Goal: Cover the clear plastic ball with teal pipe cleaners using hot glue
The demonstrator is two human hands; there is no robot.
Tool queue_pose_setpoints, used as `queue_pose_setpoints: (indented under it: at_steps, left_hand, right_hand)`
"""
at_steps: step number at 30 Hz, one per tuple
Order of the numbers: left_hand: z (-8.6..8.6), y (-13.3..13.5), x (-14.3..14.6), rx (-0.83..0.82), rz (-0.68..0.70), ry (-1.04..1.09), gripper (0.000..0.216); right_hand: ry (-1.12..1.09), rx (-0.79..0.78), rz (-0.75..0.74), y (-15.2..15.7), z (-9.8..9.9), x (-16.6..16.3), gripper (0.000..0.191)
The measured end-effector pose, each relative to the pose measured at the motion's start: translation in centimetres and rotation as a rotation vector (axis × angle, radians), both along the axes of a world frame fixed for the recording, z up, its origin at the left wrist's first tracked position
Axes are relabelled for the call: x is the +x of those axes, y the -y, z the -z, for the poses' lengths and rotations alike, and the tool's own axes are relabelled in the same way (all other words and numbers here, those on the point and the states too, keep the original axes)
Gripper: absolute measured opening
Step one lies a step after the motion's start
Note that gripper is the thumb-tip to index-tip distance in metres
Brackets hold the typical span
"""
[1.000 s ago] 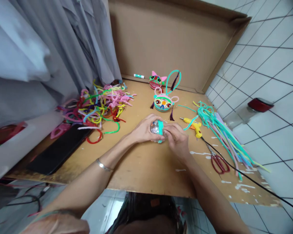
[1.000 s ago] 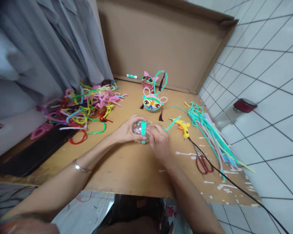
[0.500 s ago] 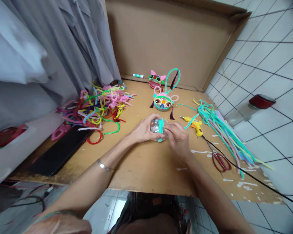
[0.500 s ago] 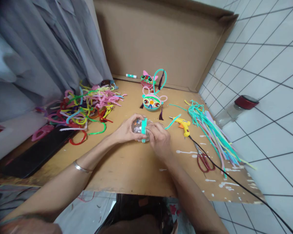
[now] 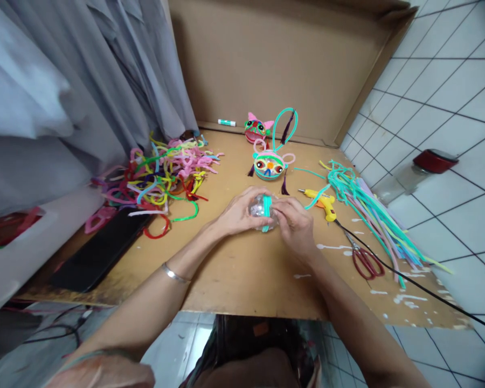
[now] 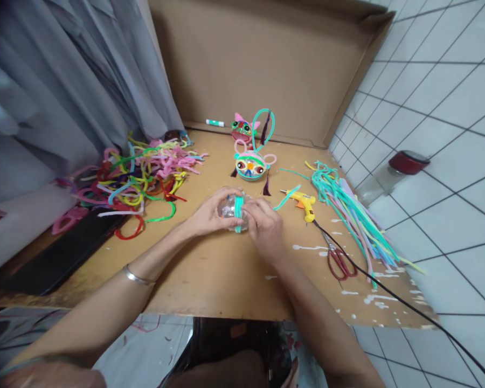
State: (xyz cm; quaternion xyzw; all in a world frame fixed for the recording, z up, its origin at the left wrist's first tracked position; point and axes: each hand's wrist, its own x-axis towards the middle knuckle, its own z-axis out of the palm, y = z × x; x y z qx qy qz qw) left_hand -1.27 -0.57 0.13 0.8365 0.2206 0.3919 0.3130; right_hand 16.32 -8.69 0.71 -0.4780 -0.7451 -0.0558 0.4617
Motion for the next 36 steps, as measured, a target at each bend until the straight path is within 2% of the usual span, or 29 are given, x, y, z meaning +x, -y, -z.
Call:
queue_pose_setpoints:
  at_steps: [11, 19, 23, 36]
  left_hand:
    - [-0.09, -0.1, 0.05, 0.009, -0.04, -0.015, 0.059]
    - [-0.01, 0.14, 0.05, -0.165, -0.06, 0.024, 0.064]
    - [0.19, 0.2, 0.11, -0.141, -0.012, 0.042, 0.058]
    - [0.15, -0.03, -0.11, -0.008, 0.015, -0.02, 0.057]
  right_hand:
    - [-0.016, 0.006, -0.007, -0.21, 0.25, 0.13, 0.023]
    - [-0.003, 0.003, 0.019, -0.22, 0.25, 0.09, 0.026]
    - [-0.007, 0.005, 0.028, -0.22, 0.19, 0.09, 0.025]
    - [-0.007, -0.006, 0.04, -0.17, 0.27, 0.08, 0.026]
